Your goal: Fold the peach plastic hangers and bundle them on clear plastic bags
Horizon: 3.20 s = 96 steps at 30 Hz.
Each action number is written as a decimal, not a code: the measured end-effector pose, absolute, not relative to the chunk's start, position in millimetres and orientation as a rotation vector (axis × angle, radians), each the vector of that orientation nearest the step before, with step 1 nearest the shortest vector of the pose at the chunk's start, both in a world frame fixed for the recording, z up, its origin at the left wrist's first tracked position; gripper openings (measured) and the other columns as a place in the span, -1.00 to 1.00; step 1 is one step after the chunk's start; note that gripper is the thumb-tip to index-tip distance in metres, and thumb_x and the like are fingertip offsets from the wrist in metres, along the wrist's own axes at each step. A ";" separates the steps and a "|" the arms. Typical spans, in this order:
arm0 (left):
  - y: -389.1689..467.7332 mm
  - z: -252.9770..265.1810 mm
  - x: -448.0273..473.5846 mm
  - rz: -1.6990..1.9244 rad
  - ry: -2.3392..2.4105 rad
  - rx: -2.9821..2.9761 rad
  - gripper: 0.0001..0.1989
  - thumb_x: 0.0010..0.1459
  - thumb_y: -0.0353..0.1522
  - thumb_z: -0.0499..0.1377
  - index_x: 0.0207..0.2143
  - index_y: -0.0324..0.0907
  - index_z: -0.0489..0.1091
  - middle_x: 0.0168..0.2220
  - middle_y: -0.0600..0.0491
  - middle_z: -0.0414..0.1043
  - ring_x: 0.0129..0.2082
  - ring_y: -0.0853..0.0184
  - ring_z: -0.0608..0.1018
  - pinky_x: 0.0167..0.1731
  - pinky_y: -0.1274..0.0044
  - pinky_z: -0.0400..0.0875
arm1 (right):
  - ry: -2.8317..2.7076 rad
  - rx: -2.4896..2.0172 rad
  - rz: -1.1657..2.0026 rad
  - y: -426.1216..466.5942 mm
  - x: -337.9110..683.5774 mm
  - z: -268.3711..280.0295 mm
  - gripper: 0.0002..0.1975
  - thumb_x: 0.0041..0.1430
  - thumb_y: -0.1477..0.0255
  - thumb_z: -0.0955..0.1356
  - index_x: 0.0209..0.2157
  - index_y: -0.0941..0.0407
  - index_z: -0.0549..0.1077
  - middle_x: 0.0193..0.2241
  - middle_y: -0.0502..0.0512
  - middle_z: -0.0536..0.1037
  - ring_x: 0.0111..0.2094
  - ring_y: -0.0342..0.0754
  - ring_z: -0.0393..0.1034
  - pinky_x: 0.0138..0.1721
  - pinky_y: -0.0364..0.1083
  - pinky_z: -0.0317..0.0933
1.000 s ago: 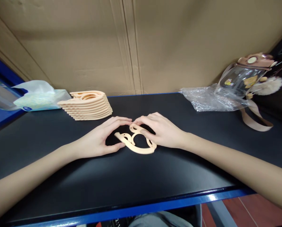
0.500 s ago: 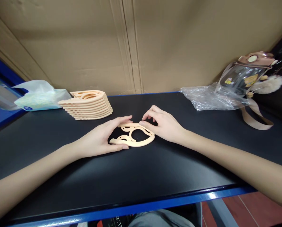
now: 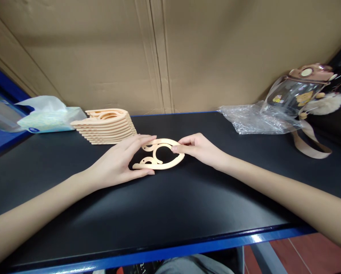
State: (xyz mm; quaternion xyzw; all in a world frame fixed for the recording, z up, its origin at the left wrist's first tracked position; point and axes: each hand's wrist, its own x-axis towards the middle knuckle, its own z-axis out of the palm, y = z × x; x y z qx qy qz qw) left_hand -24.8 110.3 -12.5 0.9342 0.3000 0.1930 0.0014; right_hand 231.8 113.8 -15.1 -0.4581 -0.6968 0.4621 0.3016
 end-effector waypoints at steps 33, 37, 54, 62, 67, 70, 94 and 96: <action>98.5 -8.3 -20.1 0.608 0.937 3.045 -0.32 0.20 -0.32 0.14 0.30 -0.18 -0.07 0.22 -0.12 0.20 0.14 0.16 0.36 0.09 0.38 0.32 | -1.850 -1.158 1.321 111.9 230.7 -13.1 -0.59 0.09 0.05 0.37 -0.43 0.16 0.50 -0.60 -0.10 0.22 -0.53 -0.21 0.04 -0.51 -0.15 -0.09; 96.3 -0.1 -20.5 0.627 1.051 2.977 -0.29 0.17 -0.34 0.16 0.30 -0.15 -0.07 0.22 -0.09 0.19 0.15 0.18 0.36 0.09 0.39 0.34 | -1.796 -1.096 1.236 117.4 233.2 -18.3 -0.42 0.27 -0.02 0.13 -0.35 0.17 0.50 -0.56 -0.02 0.35 -0.55 -0.19 0.14 -0.53 -0.14 -0.01; 176.0 91.3 -119.8 0.530 1.547 2.486 0.01 -0.18 0.21 0.21 0.24 -0.13 0.17 0.18 -0.03 0.33 0.14 0.04 0.39 0.12 0.09 0.19 | -2.695 -1.165 0.217 119.8 244.4 -28.6 -0.38 0.32 0.03 0.11 0.27 0.06 0.20 0.33 0.22 0.08 0.33 0.16 -0.05 0.28 0.24 -0.11; 189.6 89.7 -135.2 0.351 1.619 2.482 0.08 -0.24 0.28 0.16 0.26 -0.11 0.15 0.22 -0.01 0.28 0.15 0.05 0.37 0.15 0.11 0.15 | -2.711 -1.158 0.157 120.6 244.1 -29.4 -0.39 0.33 0.05 0.11 0.27 0.08 0.20 0.32 0.23 0.10 0.32 0.16 -0.01 0.27 0.22 -0.06; 187.5 90.7 -130.7 0.265 1.693 2.429 0.04 -0.25 0.28 0.16 0.24 -0.02 0.16 0.21 0.09 0.30 0.15 0.10 0.37 0.17 0.19 0.13 | -2.715 -1.137 0.139 120.6 244.2 -29.5 -0.39 0.33 0.05 0.11 0.27 0.09 0.21 0.32 0.25 0.11 0.31 0.16 0.00 0.26 0.23 -0.05; 184.8 92.6 -126.7 0.242 1.712 2.405 0.05 -0.23 0.26 0.15 0.25 -0.06 0.14 0.23 0.07 0.27 0.16 0.10 0.35 0.18 0.22 0.12 | -2.714 -1.138 0.141 120.5 244.0 -29.6 -0.38 0.33 0.05 0.10 0.27 0.09 0.21 0.32 0.25 0.11 0.31 0.17 0.00 0.26 0.24 -0.05; 194.3 86.9 -138.8 0.171 1.676 2.546 -0.07 -0.08 0.24 0.10 0.26 -0.01 0.12 0.23 0.07 0.27 0.12 0.09 0.40 0.13 0.12 0.18 | -2.714 -1.131 0.139 119.6 243.4 -28.1 -0.38 0.33 0.05 0.10 0.27 0.10 0.21 0.32 0.25 0.11 0.31 0.16 0.00 0.26 0.23 -0.05; 194.0 87.2 -139.5 0.153 1.688 2.550 -0.10 -0.05 0.22 0.11 0.26 0.02 0.12 0.23 0.09 0.26 0.12 0.10 0.40 0.12 0.11 0.18 | -2.719 -1.137 0.136 119.5 243.4 -28.0 -0.38 0.33 0.04 0.09 0.27 0.09 0.21 0.32 0.25 0.11 0.31 0.16 0.00 0.26 0.23 -0.05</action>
